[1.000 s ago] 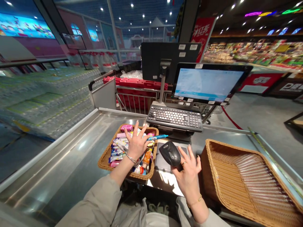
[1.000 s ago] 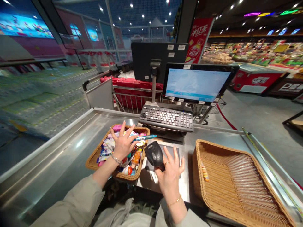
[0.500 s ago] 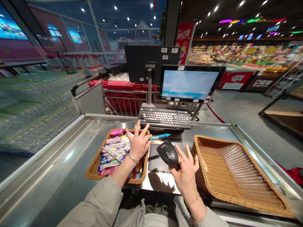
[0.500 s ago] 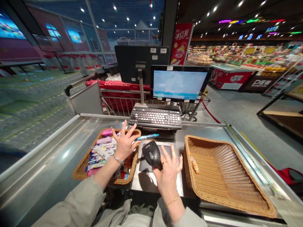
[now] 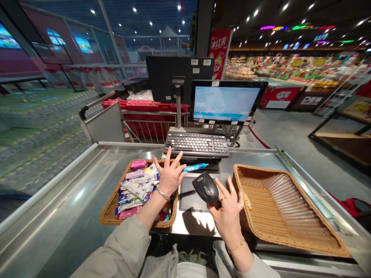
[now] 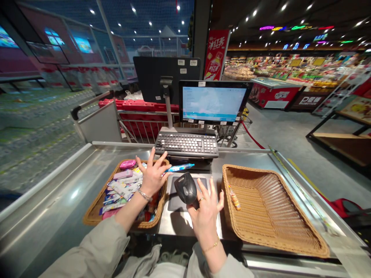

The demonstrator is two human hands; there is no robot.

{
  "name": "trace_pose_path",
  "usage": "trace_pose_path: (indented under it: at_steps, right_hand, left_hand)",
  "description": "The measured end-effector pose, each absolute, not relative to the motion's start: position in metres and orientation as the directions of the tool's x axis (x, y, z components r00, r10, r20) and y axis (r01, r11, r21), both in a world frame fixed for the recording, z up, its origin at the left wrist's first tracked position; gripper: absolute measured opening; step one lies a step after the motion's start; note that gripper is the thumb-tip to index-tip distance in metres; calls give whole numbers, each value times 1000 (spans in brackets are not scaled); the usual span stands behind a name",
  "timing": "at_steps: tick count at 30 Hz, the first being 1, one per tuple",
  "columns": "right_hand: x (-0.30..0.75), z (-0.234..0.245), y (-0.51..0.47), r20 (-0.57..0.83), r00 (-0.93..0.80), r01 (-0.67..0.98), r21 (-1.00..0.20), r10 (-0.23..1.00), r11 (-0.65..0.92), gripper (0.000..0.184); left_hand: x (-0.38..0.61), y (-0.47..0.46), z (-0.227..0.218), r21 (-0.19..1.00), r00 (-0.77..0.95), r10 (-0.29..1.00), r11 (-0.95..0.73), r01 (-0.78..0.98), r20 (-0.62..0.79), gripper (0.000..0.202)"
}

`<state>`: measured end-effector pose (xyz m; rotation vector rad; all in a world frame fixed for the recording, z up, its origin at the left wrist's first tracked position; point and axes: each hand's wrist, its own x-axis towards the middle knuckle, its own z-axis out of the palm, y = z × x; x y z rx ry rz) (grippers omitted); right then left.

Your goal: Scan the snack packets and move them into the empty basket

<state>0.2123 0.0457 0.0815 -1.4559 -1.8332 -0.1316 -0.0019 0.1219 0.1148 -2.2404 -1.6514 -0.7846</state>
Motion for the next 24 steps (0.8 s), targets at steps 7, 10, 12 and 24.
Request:
trace_pose_path:
  at_steps: [7, 10, 12, 24]
  right_hand:
    - [212, 84, 44, 600, -46, 860, -383, 799, 338, 30]
    - [211, 84, 44, 605, -43, 858, -385, 795, 340, 31]
    - [212, 85, 44, 610, -44, 860, -380, 791, 341, 30]
    - [226, 91, 47, 636, 15, 888, -363, 772, 282, 23]
  left_hand:
    - [-2, 123, 114, 112, 209, 800, -324, 939, 563, 17]
    - [-2, 122, 113, 106, 211, 797, -324, 940, 566, 17]
    - [-2, 122, 113, 103, 212, 795, -324, 941, 569, 17]
    - [18, 124, 121, 69, 225, 759, -334, 940, 611, 17]
